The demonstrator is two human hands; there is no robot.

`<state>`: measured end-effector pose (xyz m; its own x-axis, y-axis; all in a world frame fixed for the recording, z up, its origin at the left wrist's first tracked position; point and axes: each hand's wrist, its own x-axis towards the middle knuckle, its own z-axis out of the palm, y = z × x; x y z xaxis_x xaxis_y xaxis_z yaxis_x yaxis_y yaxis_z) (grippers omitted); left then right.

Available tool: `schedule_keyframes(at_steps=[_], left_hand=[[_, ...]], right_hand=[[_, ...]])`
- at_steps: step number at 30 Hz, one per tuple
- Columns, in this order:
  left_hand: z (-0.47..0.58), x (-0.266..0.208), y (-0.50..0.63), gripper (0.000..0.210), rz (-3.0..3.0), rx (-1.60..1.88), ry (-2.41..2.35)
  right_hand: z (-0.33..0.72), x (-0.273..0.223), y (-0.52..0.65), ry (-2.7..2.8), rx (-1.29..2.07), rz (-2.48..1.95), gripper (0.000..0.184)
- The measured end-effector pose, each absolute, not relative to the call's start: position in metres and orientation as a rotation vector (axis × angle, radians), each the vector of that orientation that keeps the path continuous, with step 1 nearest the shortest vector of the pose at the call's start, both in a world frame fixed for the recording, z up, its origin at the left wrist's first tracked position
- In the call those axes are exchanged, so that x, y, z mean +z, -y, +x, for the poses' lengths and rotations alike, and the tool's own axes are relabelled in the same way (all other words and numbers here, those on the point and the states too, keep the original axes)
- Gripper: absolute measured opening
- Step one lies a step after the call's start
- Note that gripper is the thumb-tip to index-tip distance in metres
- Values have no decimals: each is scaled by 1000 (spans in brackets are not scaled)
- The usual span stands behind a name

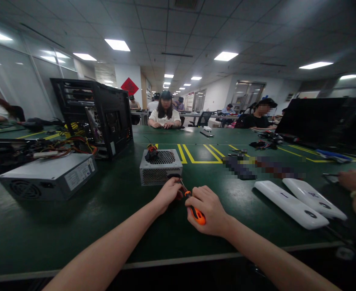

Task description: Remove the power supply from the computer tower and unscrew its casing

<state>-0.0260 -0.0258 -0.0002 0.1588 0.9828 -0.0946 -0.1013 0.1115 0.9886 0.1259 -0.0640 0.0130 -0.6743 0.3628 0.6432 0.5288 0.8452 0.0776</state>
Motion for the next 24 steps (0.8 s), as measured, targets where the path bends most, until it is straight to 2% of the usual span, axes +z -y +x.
schedule_keyframes(at_steps=[6,24], left_hand=[[-28,-2,25,32,1129,1076,-1055],[-29,2,28,37,1168,1049,-1058]], right_hand=[[124,11,64,2347,-470,-696,10],[123,8,63,2339,-281,-736,13]])
